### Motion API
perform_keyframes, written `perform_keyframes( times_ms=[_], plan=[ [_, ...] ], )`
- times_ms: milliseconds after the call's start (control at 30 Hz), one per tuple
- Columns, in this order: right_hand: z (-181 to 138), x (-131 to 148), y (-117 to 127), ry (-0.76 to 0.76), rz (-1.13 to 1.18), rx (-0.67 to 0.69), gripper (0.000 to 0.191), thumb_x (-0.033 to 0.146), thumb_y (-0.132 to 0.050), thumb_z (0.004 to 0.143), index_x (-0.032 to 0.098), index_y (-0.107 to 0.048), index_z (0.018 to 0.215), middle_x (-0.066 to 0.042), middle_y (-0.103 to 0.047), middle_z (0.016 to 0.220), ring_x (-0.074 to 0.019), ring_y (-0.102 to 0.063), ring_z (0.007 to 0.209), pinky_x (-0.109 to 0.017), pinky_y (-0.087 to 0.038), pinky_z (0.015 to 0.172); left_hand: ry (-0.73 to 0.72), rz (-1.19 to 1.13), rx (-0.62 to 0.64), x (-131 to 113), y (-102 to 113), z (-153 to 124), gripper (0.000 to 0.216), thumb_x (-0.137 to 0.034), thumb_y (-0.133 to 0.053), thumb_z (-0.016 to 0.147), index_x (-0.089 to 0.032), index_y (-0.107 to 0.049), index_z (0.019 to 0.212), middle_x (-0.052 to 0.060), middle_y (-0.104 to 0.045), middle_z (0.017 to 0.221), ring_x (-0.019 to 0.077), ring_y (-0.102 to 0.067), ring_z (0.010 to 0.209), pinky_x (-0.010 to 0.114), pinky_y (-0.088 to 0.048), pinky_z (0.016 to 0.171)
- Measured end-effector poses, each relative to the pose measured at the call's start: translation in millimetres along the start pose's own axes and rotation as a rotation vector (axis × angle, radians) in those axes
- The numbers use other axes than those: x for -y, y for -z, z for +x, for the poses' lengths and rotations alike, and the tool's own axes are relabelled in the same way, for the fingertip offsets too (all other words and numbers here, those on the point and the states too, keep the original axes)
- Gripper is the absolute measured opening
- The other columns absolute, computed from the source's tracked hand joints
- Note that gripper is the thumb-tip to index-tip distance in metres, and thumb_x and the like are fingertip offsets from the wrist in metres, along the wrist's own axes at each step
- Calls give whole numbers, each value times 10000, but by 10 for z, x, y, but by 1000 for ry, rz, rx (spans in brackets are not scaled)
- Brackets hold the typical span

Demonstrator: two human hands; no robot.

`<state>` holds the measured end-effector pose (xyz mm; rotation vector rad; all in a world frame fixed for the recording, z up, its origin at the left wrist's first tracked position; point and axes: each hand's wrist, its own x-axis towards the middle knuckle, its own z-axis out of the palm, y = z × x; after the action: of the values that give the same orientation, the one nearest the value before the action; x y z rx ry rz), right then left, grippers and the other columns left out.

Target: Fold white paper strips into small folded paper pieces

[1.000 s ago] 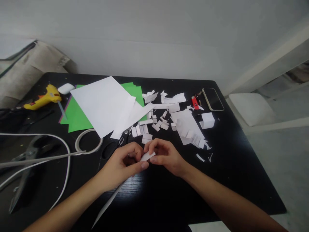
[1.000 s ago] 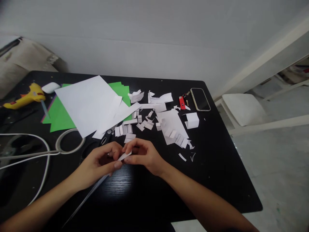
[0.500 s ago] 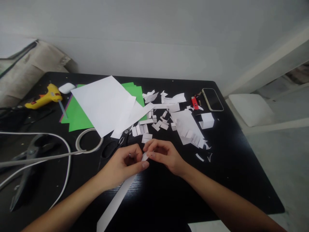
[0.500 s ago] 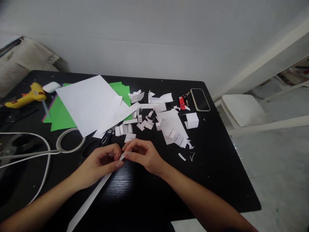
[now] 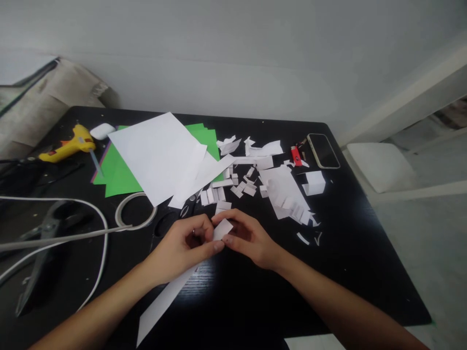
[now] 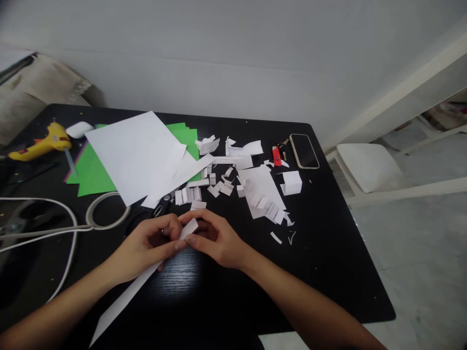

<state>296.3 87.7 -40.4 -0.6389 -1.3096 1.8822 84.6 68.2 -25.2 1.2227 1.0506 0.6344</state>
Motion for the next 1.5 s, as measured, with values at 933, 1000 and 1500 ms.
perform_keyframes(
  times_ms=[933, 1000, 1500],
  plan=[
    [21, -58, -71, -108, 125, -341, 356, 245, -858, 799, 239, -657, 1093, 24, -758, 869, -121, -739, 721, -257, -626, 746, -75, 119, -214, 21, -55, 18, 267, -432, -717, 918, -201, -620, 1010, -19, -629, 753, 113, -573, 626, 228, -459, 561],
    [31, -44, -61, -144, 149, -353, 353, 250, -883, 767, 222, -675, 1052, 18, -772, 855, -128, -748, 734, -265, -628, 772, -45, 88, -217, 16, -60, 22, 281, -447, -722, 910, -198, -617, 990, -28, -607, 720, 113, -561, 599, 231, -455, 541],
    [41, -21, -57, -137, 97, -387, 273, 296, -917, 723, 198, -756, 921, 3, -770, 796, -155, -743, 697, -308, -644, 709, -45, 52, -127, -82, -110, 8, 211, -350, -687, 934, -176, -682, 815, 2, -692, 723, 122, -612, 657, 231, -478, 621]
  ],
)
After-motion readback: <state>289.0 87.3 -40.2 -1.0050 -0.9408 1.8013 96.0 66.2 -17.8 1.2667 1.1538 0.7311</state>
